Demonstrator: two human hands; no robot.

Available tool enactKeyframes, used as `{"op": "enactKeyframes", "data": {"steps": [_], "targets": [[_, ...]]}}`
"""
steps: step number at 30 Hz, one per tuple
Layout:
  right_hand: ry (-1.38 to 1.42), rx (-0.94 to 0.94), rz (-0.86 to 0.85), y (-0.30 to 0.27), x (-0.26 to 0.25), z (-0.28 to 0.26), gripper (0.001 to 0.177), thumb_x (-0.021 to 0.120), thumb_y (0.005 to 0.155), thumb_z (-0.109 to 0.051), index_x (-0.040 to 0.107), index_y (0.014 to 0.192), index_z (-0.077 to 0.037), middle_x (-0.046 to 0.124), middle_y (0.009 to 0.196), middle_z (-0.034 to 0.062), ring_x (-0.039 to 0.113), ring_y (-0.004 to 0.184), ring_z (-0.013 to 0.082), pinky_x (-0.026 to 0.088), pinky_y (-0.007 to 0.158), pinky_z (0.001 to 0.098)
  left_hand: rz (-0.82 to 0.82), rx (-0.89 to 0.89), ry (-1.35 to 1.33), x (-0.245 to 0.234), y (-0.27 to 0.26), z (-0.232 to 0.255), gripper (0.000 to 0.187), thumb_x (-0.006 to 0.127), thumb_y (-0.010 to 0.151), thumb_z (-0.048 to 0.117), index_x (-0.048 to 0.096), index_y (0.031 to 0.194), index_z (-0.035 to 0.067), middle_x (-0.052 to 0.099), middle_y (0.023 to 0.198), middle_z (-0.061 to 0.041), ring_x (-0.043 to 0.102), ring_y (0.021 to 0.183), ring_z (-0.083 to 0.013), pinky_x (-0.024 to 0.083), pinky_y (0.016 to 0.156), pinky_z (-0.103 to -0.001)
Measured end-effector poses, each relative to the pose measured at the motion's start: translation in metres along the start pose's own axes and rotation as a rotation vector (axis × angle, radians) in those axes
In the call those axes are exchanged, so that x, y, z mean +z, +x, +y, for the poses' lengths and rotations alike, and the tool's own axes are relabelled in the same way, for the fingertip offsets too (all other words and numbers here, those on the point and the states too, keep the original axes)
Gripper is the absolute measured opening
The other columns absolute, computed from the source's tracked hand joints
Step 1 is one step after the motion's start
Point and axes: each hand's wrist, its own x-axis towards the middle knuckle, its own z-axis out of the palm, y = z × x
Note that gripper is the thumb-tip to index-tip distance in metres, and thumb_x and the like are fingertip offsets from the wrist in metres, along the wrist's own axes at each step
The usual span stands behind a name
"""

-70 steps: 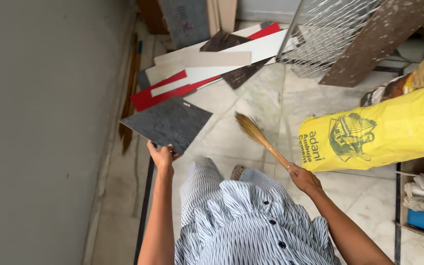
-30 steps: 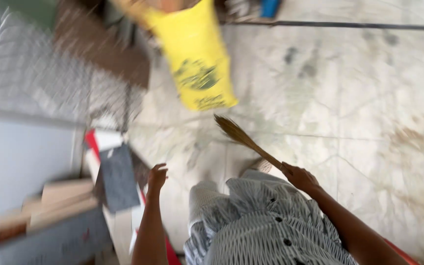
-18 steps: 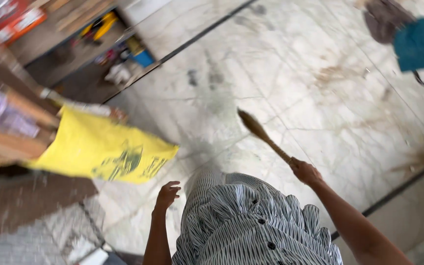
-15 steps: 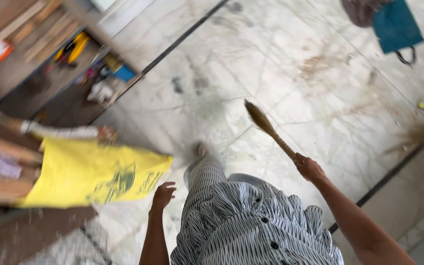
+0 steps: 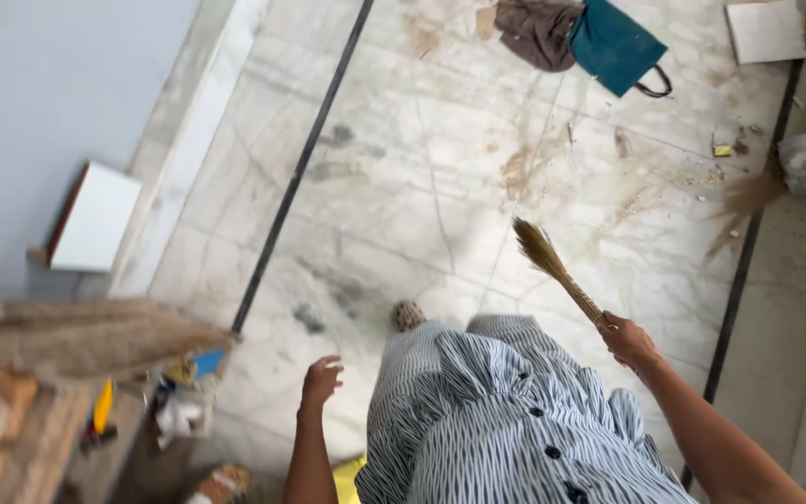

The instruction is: The person picks up strips and tiles from the floor by hand and places them into a pile while holding a broom.

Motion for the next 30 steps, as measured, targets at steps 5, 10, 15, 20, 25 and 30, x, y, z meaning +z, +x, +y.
{"op": "enactKeyframes", "data": {"steps": [5, 10, 15, 20, 25, 30], "targets": [[0.116, 0.039, 0.025, 0.028, -0.01, -0.084, 0.055, 0.057, 0.1, -0.043, 0.052, 0.153, -0.029, 0.067, 0.072, 0.0084, 0.06, 0.054, 0.0184, 0.052, 0.05, 0.0367, 0.042, 0.07, 0.223, -0.054, 0.104, 0.169, 0.04, 0.063, 0.086, 0.015, 0.072, 0.125, 0.015, 0.079, 0.104, -0.007, 0.074, 0.072, -0.0238, 0.057, 0.064, -0.034], [0.116, 0.028, 0.013, 0.083, -0.019, -0.167, 0.054, 0.053, 0.102, -0.047, 0.053, 0.153, -0.029, 0.073, 0.079, 0.0133, 0.068, 0.063, 0.0228, 0.058, 0.061, 0.0413, 0.027, 0.341, 0.316, -0.064, 0.203, 0.308, 0.036, 0.059, 0.09, 0.02, 0.07, 0.124, 0.015, 0.079, 0.101, -0.007, 0.075, 0.072, -0.0176, 0.057, 0.069, -0.032], [0.01, -0.001, 0.021, 0.165, -0.068, -0.257, 0.053, 0.051, 0.101, -0.051, 0.053, 0.151, -0.034, 0.077, 0.102, 0.0165, 0.074, 0.09, 0.0311, 0.06, 0.081, 0.0474, -0.036, 0.205, 0.342, -0.051, 0.256, 0.411, 0.036, 0.066, 0.087, 0.018, 0.072, 0.123, 0.012, 0.08, 0.099, -0.011, 0.072, 0.069, -0.0221, 0.056, 0.061, -0.034], [0.056, -0.045, 0.051, 0.244, -0.154, -0.345, 0.053, 0.049, 0.101, -0.048, 0.053, 0.151, -0.029, 0.078, 0.103, 0.018, 0.077, 0.092, 0.0335, 0.06, 0.085, 0.0478, -0.108, -0.031, 0.397, -0.045, 0.291, 0.536, 0.041, 0.063, 0.089, 0.017, 0.069, 0.129, 0.016, 0.079, 0.111, -0.008, 0.076, 0.073, -0.0211, 0.05, 0.055, -0.034], [0.028, -0.143, 0.131, 0.332, -0.242, -0.439, 0.049, 0.05, 0.101, -0.045, 0.057, 0.146, -0.026, 0.077, 0.104, 0.0173, 0.074, 0.093, 0.0362, 0.057, 0.083, 0.0498, -0.099, 0.056, 0.308, -0.042, 0.359, 0.655, 0.043, 0.059, 0.091, 0.019, 0.068, 0.133, 0.014, 0.08, 0.114, -0.008, 0.078, 0.075, -0.0193, 0.052, 0.056, -0.03], [0.033, -0.061, 0.08, 0.411, -0.318, -0.545, 0.054, 0.048, 0.102, -0.046, 0.048, 0.154, -0.031, 0.079, 0.095, 0.0183, 0.076, 0.082, 0.0345, 0.059, 0.076, 0.0477, -0.165, 0.062, 0.371, -0.032, 0.454, 0.766, 0.042, 0.06, 0.091, 0.018, 0.069, 0.132, 0.012, 0.081, 0.113, -0.011, 0.079, 0.077, -0.0231, 0.051, 0.057, -0.03]]}}
